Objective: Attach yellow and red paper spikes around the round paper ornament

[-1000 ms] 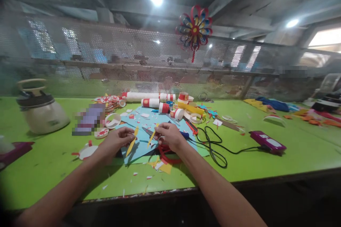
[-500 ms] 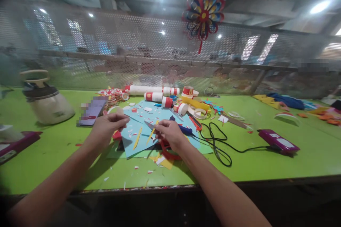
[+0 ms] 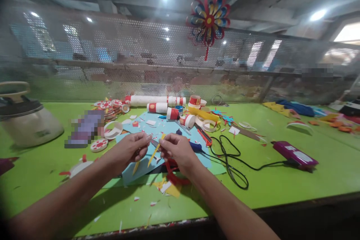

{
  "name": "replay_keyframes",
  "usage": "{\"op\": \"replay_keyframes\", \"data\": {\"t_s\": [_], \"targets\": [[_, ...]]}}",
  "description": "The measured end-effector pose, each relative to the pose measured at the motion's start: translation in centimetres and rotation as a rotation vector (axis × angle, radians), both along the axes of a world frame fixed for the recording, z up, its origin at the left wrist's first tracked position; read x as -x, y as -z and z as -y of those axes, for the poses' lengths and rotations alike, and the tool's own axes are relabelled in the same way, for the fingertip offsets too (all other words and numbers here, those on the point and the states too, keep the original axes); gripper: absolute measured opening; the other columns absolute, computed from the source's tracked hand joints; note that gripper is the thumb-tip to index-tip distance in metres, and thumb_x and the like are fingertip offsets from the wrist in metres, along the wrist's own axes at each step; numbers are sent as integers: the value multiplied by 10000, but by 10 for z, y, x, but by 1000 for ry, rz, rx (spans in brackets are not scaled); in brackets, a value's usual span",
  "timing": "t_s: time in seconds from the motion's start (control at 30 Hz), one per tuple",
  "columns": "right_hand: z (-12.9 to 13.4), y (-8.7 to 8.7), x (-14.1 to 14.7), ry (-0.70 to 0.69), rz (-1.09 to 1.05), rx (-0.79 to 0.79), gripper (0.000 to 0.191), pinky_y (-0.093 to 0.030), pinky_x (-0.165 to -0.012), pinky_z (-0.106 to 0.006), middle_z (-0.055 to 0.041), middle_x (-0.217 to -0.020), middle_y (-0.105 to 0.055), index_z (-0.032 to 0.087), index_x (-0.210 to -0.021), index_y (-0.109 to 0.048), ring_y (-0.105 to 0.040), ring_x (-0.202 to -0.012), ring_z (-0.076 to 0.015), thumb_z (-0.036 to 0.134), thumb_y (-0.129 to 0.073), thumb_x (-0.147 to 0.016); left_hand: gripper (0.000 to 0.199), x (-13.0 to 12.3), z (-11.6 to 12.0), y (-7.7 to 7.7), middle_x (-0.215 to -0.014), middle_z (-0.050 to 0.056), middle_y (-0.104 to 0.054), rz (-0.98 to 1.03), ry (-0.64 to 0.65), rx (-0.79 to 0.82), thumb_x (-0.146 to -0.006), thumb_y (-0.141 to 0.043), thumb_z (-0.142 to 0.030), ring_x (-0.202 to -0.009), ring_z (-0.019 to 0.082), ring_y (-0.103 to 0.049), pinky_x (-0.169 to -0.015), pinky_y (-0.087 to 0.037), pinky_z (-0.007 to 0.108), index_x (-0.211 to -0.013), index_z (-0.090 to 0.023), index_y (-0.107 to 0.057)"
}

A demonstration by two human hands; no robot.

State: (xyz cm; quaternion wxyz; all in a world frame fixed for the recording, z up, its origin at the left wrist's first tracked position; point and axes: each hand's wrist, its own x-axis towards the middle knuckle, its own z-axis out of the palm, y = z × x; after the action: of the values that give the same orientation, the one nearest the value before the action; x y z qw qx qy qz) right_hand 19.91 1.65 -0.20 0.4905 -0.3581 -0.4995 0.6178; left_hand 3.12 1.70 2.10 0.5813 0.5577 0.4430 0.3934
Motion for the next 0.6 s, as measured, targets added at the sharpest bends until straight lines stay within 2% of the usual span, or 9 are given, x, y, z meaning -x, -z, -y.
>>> {"op": "replay_keyframes", "data": {"t_s": [0.23, 0.4, 0.5, 0.6], "targets": [[0, 5, 3, -19, 12, 38, 292, -378, -404, -182, 15, -614, -587, 152, -667, -539, -512, -467, -72, 372, -730, -692, 447, 1, 3, 16, -365, -88, -322, 19, -27, 32, -784, -493, -576, -352, 64, -205, -395, -145, 214, -561, -199, -403], [2, 4, 5, 2, 30, 65, 313, -377, -401, -177, 26, -588, -582, 152, -671, -535, -507, -449, -66, 392, -736, -678, 503, -2, 8, 18, -386, -48, -407, -41, -67, 67, -770, -501, -588, -374, 78, -329, -433, -219, 227, -486, -183, -410], [3, 3, 5, 8, 37, 63, 320, -375, -403, -177, 32, -573, -579, 154, -667, -537, -506, -447, -66, 402, -738, -668, 417, -3, 10, 17, -498, -32, -487, 41, -1, 83, -754, -571, -524, -454, 84, -388, -481, -262, 227, -568, -154, -524], [2, 2, 5, 21, 33, 53, 314, -381, -406, -181, 33, -575, -578, 154, -661, -537, -507, -449, -67, 395, -739, -664, 256, -1, 9, 19, -594, -13, -553, 103, 118, 55, -703, -677, -381, -521, 87, -418, -510, -280, 226, -681, -136, -605]]}}
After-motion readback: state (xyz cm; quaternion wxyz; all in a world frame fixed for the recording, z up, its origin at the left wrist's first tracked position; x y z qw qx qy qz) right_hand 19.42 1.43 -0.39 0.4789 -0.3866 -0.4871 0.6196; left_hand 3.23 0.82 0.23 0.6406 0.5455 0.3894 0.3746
